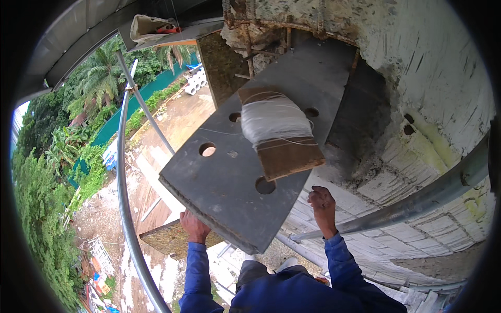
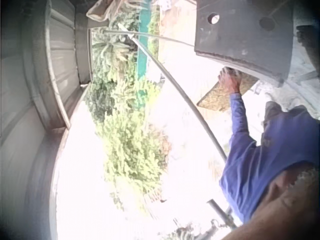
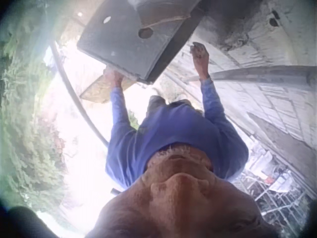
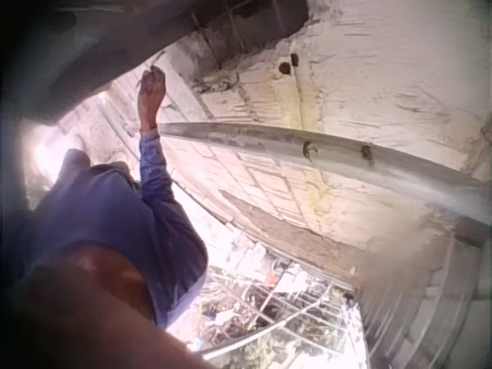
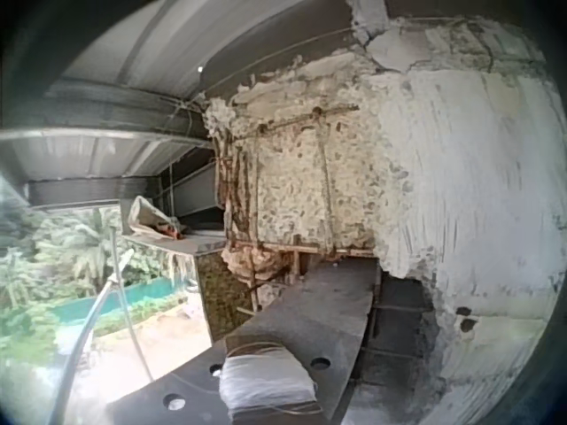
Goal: The person fits a rectangular piece of colorful insulation board into a gap in a concrete wall. They then use a knife to trim the board flush with the wall surface and a tape measure to check the dimensions of the cut.
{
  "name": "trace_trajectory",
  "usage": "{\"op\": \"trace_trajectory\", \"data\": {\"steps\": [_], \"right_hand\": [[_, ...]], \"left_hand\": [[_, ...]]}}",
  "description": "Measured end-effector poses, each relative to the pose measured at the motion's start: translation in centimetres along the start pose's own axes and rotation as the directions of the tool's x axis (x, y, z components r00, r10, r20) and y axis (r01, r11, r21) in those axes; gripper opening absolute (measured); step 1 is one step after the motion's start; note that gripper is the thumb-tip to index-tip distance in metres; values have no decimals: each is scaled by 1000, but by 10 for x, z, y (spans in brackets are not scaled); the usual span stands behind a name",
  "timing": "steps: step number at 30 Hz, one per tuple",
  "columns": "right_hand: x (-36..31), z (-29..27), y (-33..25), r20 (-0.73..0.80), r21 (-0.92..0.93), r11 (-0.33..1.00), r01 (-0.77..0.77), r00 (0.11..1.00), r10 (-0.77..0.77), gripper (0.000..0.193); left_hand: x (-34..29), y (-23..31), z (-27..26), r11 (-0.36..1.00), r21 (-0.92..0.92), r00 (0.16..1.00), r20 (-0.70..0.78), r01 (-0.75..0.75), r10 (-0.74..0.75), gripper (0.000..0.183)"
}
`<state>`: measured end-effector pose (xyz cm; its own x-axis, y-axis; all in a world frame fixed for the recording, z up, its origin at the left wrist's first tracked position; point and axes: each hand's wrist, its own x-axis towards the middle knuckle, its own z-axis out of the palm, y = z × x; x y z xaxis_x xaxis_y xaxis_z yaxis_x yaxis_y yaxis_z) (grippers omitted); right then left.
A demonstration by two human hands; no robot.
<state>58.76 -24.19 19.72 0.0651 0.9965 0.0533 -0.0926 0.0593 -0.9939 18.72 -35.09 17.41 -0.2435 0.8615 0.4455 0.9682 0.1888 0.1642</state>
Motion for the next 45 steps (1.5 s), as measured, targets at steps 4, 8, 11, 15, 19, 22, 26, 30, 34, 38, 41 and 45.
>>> {"op": "trace_trajectory", "data": {"steps": [4,8,11,15,19,22,26,30,34,38,41,45], "right_hand": [[45,18,-11,45,-199,941,275,961,-272,22],[128,24,-24,109,-559,669,491,843,-527,24],[211,-4,13,289,-862,239,447,821,-493,26],[225,11,6,207,-922,247,298,919,-337,27],[218,-8,8,147,-925,289,248,933,-328,28],[209,-5,17,118,-910,340,238,933,-340,29],[183,-24,14,92,-898,358,257,904,-418,30],[133,-45,10,-4,-810,510,290,866,-500,31],[68,-73,21,-156,-698,673,245,865,-477,31],[9,-80,49,-172,-343,935,90,973,-157,32],[-51,-66,82,39,77,931,-358,934,356,33],[-114,4,118,268,359,432,-827,535,801,33]], "left_hand": [[8,-18,1,993,-100,978,-192,58,-77,37],[10,-31,11,982,-104,979,-118,155,-167,35],[16,-25,13,974,-175,979,-117,146,-168,36],[14,-48,15,966,-194,977,-96,169,-190,35],[21,-48,0,993,-108,972,-220,55,-78,30],[17,-75,2,993,13,993,-25,115,-115,27],[25,-75,7,985,15,983,-67,173,-171,31],[16,-103,20,964,9,964,-35,265,-264,34],[3,-132,52,939,0,939,-11,344,-344,34],[-17,-165,67,904,27,902,-91,426,-422,34],[-23,-184,85,889,42,883,-140,457,-447,31],[-11,-200,80,899,57,887,-198,435,-417,30]]}}
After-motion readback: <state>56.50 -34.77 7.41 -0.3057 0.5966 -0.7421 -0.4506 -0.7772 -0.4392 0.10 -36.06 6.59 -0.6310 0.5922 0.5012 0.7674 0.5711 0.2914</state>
